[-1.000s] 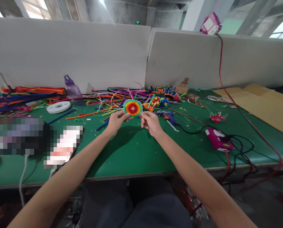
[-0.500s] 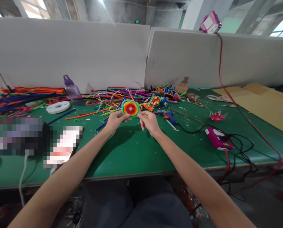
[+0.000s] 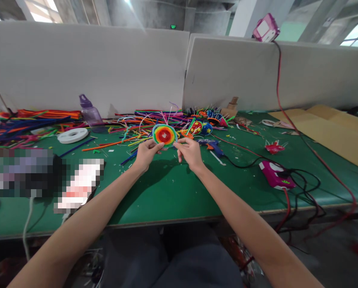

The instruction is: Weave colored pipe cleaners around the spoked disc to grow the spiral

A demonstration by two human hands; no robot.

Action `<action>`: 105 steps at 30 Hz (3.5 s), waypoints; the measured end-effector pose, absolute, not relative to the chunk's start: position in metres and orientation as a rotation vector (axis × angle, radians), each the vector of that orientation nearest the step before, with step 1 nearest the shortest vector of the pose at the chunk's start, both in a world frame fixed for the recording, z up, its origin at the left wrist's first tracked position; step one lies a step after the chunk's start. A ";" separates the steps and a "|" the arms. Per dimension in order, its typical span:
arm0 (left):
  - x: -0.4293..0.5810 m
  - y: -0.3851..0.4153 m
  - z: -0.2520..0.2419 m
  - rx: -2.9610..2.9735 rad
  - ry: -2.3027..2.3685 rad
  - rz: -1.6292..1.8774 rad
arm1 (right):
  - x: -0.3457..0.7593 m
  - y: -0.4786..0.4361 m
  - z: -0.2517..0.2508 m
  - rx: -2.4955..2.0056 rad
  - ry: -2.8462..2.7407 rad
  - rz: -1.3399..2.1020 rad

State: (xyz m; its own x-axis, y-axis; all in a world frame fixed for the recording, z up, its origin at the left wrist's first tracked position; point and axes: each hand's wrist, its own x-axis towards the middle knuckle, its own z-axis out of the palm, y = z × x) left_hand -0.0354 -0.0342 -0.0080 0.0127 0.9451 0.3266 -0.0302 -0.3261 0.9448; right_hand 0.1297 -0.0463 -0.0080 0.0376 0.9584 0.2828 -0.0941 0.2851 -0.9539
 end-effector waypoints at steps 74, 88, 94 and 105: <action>-0.019 -0.040 -0.018 1.224 0.980 1.332 | 0.121 -0.046 -0.010 -0.900 -0.861 1.490; -0.017 -0.041 -0.018 1.174 0.969 1.399 | 0.118 -0.047 -0.011 -0.890 -0.863 1.582; -0.020 -0.036 -0.021 1.220 0.994 1.506 | 0.119 -0.050 -0.008 -0.867 -0.979 1.490; -0.022 -0.035 -0.021 1.216 0.951 1.472 | 0.118 -0.049 -0.015 -0.883 -1.121 1.271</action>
